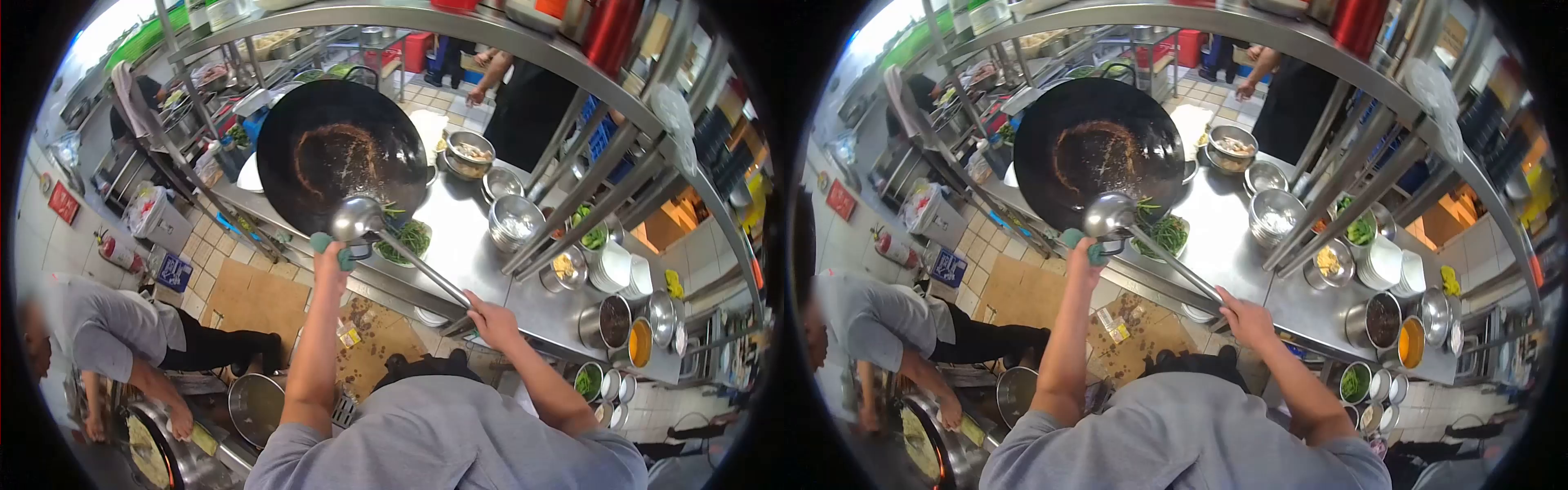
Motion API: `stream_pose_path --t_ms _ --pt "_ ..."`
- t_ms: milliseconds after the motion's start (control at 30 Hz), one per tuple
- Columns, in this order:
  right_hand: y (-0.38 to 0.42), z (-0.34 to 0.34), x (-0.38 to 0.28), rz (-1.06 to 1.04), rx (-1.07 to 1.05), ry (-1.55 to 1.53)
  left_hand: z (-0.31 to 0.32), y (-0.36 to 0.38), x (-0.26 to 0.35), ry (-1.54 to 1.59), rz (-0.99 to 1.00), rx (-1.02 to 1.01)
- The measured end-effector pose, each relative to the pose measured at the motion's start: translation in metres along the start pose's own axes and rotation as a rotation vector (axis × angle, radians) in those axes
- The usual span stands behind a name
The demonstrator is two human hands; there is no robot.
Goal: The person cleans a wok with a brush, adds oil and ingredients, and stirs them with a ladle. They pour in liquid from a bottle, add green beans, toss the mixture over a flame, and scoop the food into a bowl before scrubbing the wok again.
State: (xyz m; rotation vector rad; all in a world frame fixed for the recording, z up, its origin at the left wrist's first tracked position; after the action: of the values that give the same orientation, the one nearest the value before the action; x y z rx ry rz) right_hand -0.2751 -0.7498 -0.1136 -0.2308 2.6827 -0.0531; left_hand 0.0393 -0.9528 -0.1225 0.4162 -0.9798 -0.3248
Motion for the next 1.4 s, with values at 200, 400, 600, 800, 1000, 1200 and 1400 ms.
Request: stream_pose_path --t_ms 200,400,600,800,1000,1200,1400 --pt "-0.010 -0.031 0.076 0.037 -0.090 0.082 -0.056 0.024 0.019 0.015 -0.169 -0.089" --pt "-0.033 -0.096 0.016 0.096 -0.046 0.171 -0.046 0.021 -0.014 0.056 -0.097 -0.032" --pt "-0.010 0.053 0.001 0.199 0.013 0.037 0.018 0.015 -0.040 0.155 0.158 0.068" --pt "0.062 0.020 -0.007 0.241 0.058 0.144 0.013 -0.012 -0.048 0.165 0.247 0.125" --pt "0.068 -0.048 -0.006 0.250 0.110 0.095 0.001 -0.047 -0.002 0.014 0.436 0.187" --pt "0.060 -0.082 0.001 0.048 0.114 -0.634 -0.018 0.030 0.019 0.186 0.044 0.060" --pt "0.047 -0.047 0.059 0.082 -0.121 -1.010 -0.041 0.234 -0.113 0.560 -0.089 0.283"
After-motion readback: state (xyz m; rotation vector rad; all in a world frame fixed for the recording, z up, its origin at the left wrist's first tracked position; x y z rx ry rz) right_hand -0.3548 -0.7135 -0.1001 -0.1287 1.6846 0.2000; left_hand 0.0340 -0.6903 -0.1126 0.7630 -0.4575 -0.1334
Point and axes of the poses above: each hand's wrist, its own y-axis away from the middle knuckle, its own z-axis out of the palm, x = y × z, the point moved 3 cm from there along -y, towards the middle knuckle, and after that the axes turned 12 degrees about -z, right-handed, at the moved point
